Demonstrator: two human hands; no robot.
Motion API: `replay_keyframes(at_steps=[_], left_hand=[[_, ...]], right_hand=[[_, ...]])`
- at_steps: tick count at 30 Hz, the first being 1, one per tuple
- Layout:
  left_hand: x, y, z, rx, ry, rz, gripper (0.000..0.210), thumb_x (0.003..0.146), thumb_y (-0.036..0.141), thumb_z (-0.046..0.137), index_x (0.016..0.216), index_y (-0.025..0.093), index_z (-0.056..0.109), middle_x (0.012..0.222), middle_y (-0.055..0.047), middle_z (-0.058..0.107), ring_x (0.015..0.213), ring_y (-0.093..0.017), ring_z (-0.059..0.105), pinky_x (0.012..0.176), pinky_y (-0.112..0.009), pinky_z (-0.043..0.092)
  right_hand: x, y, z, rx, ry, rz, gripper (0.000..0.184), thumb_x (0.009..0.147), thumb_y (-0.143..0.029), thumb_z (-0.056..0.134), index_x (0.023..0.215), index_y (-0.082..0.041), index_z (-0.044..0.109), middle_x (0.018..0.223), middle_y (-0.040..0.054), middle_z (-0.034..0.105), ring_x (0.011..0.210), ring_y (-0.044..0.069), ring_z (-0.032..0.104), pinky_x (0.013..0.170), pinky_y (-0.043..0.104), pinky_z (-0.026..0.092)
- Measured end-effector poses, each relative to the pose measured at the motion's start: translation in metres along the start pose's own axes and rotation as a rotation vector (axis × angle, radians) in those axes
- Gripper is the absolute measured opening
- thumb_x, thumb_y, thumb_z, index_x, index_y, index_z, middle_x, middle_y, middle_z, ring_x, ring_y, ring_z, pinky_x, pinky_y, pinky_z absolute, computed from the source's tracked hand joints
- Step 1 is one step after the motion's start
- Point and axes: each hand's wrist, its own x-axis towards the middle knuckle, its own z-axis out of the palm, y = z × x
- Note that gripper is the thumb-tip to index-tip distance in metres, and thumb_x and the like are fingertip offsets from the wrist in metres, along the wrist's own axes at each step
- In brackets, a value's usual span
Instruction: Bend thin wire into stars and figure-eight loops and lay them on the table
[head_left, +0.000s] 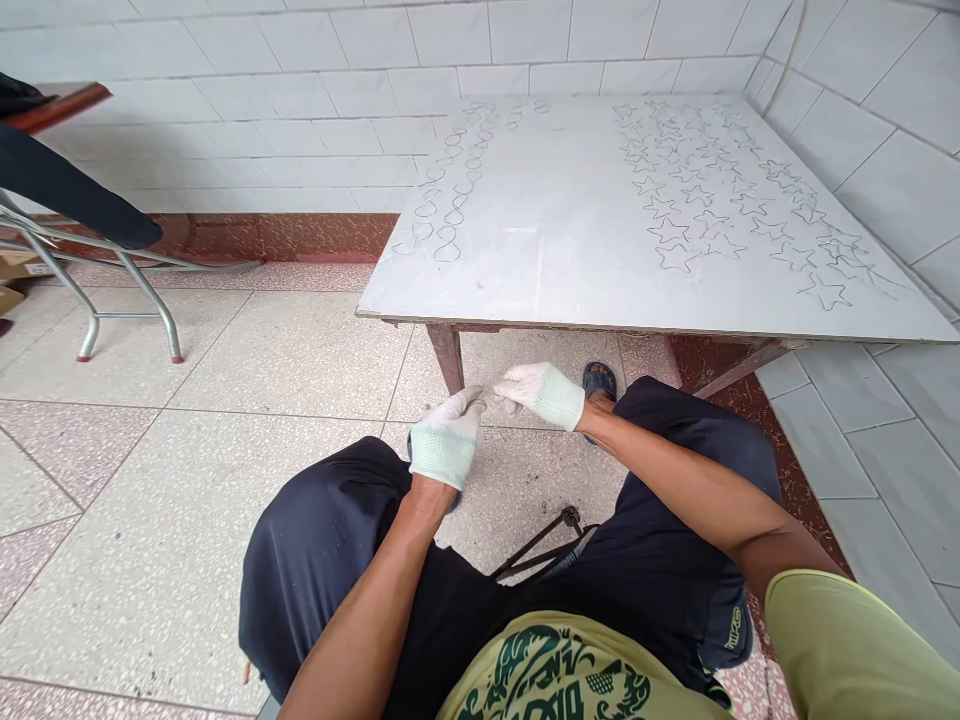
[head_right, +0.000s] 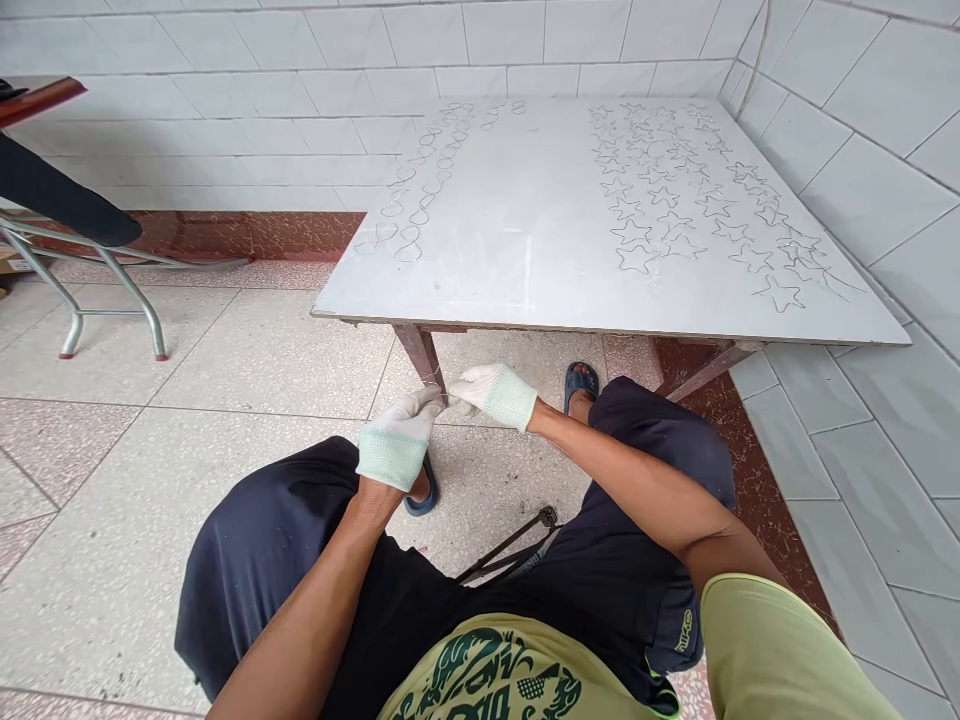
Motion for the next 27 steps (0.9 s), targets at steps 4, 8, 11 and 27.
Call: replay_keyframes(at_steps=[4,8,11,27], left_hand=[[0.001,0.005,-0.009,0.034,0.026,0.018,0.019,0.089,0.029,0.07,0.102,0.024,0.084,0.112,-0.007,0.084,0.118,-0.03,0.075,0.119,-0.047,0.049],[0.002,0.015,-0.018,0.064,0.003,0.082,0.017,0.085,0.026,0.073,0.097,0.026,0.084,0.106,-0.006,0.084,0.114,-0.03,0.075,0.112,-0.044,0.054],[-0.001,0.024,-0.023,0.13,-0.032,0.149,0.015,0.084,0.025,0.073,0.091,0.03,0.084,0.102,-0.004,0.084,0.108,-0.029,0.075,0.106,-0.042,0.056],[-0.061,0.03,-0.029,0.414,-0.243,0.274,0.022,0.085,0.014,0.064,0.074,0.028,0.078,0.063,0.0,0.067,0.064,-0.022,0.061,0.071,-0.032,0.045]], right_hand=[[0.002,0.007,-0.003,-0.016,0.007,-0.012,0.028,0.102,-0.04,0.068,0.09,-0.016,0.078,0.087,0.0062,0.077,0.085,0.019,0.072,0.081,0.031,0.059],[0.005,0.009,-0.007,-0.061,0.004,-0.077,0.025,0.095,-0.035,0.067,0.079,-0.019,0.079,0.074,0.0036,0.077,0.08,0.02,0.074,0.079,0.028,0.056],[0.007,0.007,-0.012,-0.114,-0.009,-0.196,0.019,0.091,-0.035,0.072,0.097,-0.021,0.083,0.102,0.0049,0.083,0.093,0.021,0.076,0.087,0.029,0.056],[-0.059,-0.003,0.002,-0.137,-0.058,-0.134,0.035,0.105,-0.042,0.069,0.13,-0.017,0.07,0.134,0.0098,0.069,0.114,0.027,0.07,0.097,0.044,0.062]])
